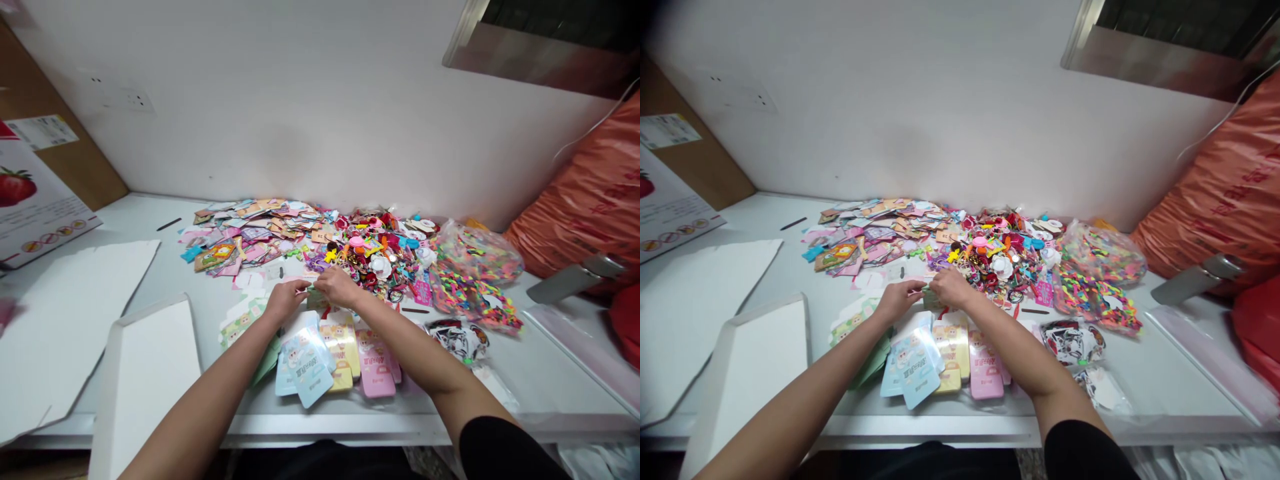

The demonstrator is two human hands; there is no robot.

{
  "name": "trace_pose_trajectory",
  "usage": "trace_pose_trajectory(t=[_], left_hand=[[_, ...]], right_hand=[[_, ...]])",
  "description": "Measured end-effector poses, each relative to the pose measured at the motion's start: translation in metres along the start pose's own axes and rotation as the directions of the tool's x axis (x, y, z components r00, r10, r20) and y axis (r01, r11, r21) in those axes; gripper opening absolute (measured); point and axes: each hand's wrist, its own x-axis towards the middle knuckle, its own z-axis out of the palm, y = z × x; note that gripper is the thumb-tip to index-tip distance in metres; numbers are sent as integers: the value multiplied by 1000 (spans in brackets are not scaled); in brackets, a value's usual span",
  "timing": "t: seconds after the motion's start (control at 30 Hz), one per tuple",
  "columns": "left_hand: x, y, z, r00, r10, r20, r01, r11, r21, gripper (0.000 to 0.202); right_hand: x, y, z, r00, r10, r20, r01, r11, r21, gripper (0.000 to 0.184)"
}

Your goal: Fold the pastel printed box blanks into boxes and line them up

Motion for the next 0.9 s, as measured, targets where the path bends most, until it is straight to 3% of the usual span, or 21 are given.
trace_pose_trajectory(t=[0.23,0.43,0.5,0.6,0.7,0.8,0.9], left_hand=[[0,0,1,1000,-9,-7,10,999,41,29],[-2,2,4,998,34,-53,-32,999,42,24],[-3,1,5,996,52,-75,-50,998,28,21],[-4,0,7,992,76,-99,-77,997,-10,19],[-2,2,10,988,98,-120,-108,991,-73,22],[5,8,12,985,128,-116,-146,977,-158,24],[11,17,8,975,150,-164,-188,949,-251,25]], right_hand=[[6,0,-11,984,-75,164,90,993,-81,10],[-9,-9,12,999,-16,44,19,996,-82,18],[-18,-8,19,999,51,-17,-51,999,7,27],[-30,-3,28,951,305,-44,-283,920,269,49],[-34,2,32,874,483,44,-449,771,452,33],[-31,3,32,864,504,20,-417,692,589,32],[-26,0,24,853,500,-152,-269,670,692,44]])
